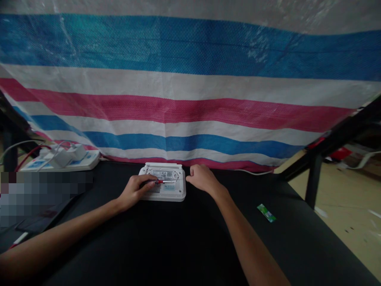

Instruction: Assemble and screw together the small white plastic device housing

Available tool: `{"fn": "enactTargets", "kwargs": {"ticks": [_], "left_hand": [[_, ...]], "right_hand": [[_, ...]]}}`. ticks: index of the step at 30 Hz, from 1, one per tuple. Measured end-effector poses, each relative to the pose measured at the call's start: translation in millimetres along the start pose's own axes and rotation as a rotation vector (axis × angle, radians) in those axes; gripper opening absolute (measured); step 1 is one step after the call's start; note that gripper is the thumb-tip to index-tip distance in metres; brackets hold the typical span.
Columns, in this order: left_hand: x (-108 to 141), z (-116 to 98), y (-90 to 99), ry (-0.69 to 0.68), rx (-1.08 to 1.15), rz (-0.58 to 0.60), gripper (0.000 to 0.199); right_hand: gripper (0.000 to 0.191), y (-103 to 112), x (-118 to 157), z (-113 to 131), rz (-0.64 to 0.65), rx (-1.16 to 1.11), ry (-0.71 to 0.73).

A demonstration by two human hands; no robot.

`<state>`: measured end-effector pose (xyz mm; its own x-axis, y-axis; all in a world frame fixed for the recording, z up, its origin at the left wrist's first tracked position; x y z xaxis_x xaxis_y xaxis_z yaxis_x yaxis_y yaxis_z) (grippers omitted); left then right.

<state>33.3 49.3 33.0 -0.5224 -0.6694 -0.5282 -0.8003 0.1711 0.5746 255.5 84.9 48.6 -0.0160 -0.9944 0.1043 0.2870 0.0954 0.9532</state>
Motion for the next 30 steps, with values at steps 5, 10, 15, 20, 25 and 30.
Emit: {"fn": "enactTargets", "kwargs": {"ticks": [5, 10, 15, 20, 25, 30], "left_hand": [[-0.5, -0.3, 1.3, 0.008, -0.007, -0.004, 0.029], [2.2, 6.0, -0.2, 0.018, -0.007, 0.005, 0.03], [2.6, 7.6, -0.4, 0.015, 0.005, -0.01, 0.032], [2.7, 6.7, 2.2, 0.013, 0.035, -0.061, 0.032], [3.1, 8.0, 4.6, 0.038, 0.031, -0.086, 0.033], [2.9, 7.5, 5.4, 0.014, 0.037, -0.097, 0.033]], "right_hand": [[0.01, 13.0, 9.8, 14.7, -0.028, -0.181, 0.086], [0.008, 24.8, 19.2, 27.3, -0.066, -0.319, 0.192], [0.004, 20.3, 21.4, 28.0, 0.05, -0.536, 0.164], [0.012, 20.6, 20.4, 27.9, 0.079, -0.736, 0.197], [0.009, 25.1, 23.7, 30.7, 0.064, -0.711, 0.216], [0.011, 31.5, 27.6, 34.2, -0.011, -0.663, 0.252]]}}
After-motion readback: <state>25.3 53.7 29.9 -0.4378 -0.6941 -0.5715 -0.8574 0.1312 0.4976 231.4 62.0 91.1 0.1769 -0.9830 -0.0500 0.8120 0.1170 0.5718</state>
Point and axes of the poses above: each hand's wrist, its own x-axis away from the middle knuckle, its own y-axis out of the back of the hand, z = x × y, the point moved 7 cm from there along -x, towards the middle knuckle, and after that the axes turned 11 degrees about -y, right-handed, at the moved point
